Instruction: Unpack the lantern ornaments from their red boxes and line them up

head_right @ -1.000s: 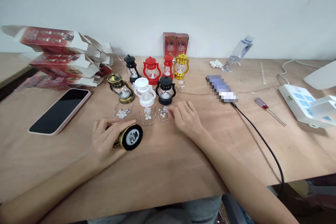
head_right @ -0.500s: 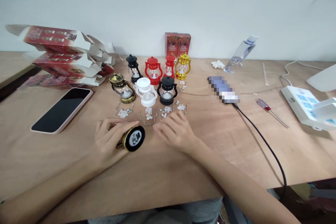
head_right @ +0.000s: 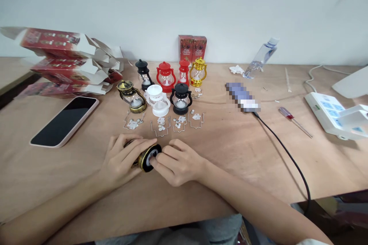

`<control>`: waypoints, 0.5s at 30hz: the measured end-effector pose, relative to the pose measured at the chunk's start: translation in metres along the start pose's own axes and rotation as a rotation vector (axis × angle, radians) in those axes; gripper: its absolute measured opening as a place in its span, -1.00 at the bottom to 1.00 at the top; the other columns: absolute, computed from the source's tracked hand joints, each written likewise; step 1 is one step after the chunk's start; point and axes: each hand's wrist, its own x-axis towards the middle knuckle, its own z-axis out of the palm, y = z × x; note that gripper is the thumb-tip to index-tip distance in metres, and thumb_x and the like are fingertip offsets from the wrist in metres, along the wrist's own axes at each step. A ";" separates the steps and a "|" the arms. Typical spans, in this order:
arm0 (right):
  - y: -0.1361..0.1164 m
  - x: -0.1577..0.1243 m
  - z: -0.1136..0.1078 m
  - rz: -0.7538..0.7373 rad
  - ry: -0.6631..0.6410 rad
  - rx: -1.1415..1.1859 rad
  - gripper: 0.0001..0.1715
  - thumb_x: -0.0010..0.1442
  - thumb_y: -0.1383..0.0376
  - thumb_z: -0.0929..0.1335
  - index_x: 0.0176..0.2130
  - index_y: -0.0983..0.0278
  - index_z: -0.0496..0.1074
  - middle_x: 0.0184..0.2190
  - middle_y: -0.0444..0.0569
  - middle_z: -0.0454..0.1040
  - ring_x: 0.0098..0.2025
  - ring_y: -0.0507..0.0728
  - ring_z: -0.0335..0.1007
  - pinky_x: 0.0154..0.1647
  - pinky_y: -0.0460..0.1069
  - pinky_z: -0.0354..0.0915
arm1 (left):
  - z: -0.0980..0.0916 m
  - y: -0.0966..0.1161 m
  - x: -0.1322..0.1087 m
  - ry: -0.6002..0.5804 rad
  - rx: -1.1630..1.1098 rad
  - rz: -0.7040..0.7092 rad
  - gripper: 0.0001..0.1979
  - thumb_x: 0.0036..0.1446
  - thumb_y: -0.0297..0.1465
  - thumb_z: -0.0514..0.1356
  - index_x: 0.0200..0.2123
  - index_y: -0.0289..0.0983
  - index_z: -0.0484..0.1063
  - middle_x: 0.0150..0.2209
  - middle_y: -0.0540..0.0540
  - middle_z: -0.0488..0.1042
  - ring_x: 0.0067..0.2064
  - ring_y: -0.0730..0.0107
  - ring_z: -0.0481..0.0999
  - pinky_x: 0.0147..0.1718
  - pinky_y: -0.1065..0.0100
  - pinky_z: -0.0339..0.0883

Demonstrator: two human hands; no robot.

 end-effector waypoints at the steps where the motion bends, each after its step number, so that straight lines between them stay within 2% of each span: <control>1: 0.002 -0.001 0.000 -0.004 0.021 0.003 -0.75 0.19 0.45 0.24 -0.34 0.35 0.51 -0.53 -0.10 0.43 -0.46 0.02 0.23 -0.40 -0.02 0.23 | 0.000 0.000 0.000 0.009 -0.001 -0.002 -0.73 0.21 -0.43 0.09 -0.03 -0.33 0.36 -0.28 -0.12 0.57 -0.22 0.21 0.37 -0.30 0.23 0.07; 4: 0.018 -0.007 -0.003 -0.027 0.064 -0.048 -0.84 0.20 0.41 0.29 -0.32 0.33 0.47 -0.54 -0.12 0.39 -0.48 0.01 0.18 -0.41 -0.02 0.15 | -0.001 -0.003 -0.001 0.022 -0.003 -0.031 -0.72 0.18 -0.44 0.11 -0.02 -0.32 0.35 -0.28 -0.12 0.56 -0.21 0.19 0.37 -0.30 0.24 0.07; 6: 0.038 -0.016 -0.008 0.004 0.039 -0.158 -0.88 0.20 0.40 0.30 -0.34 0.29 0.44 -0.54 -0.13 0.38 -0.47 0.03 0.16 -0.41 -0.01 0.10 | -0.002 -0.006 -0.003 0.008 -0.002 -0.052 -0.69 0.16 -0.46 0.12 0.00 -0.31 0.34 -0.27 -0.13 0.56 -0.20 0.18 0.38 -0.30 0.24 0.07; 11: 0.087 -0.045 -0.015 0.247 -0.214 -0.396 -0.81 0.22 0.39 0.28 -0.42 0.28 0.40 -0.51 -0.06 0.42 -0.38 0.09 0.21 -0.33 0.01 0.10 | -0.004 -0.009 -0.005 0.050 -0.057 -0.052 -0.66 0.15 -0.41 0.16 0.02 -0.28 0.33 -0.19 -0.18 0.53 -0.18 0.20 0.41 -0.29 0.25 0.12; 15: 0.095 -0.055 -0.007 0.383 -0.340 -0.326 -0.83 0.22 0.36 0.27 -0.37 0.30 0.43 -0.39 0.02 0.49 -0.28 0.15 0.30 -0.25 0.05 0.17 | -0.004 -0.007 -0.005 0.079 -0.102 0.008 -0.70 0.21 -0.40 0.10 0.01 -0.26 0.34 -0.20 -0.17 0.52 -0.19 0.26 0.43 -0.26 0.27 0.14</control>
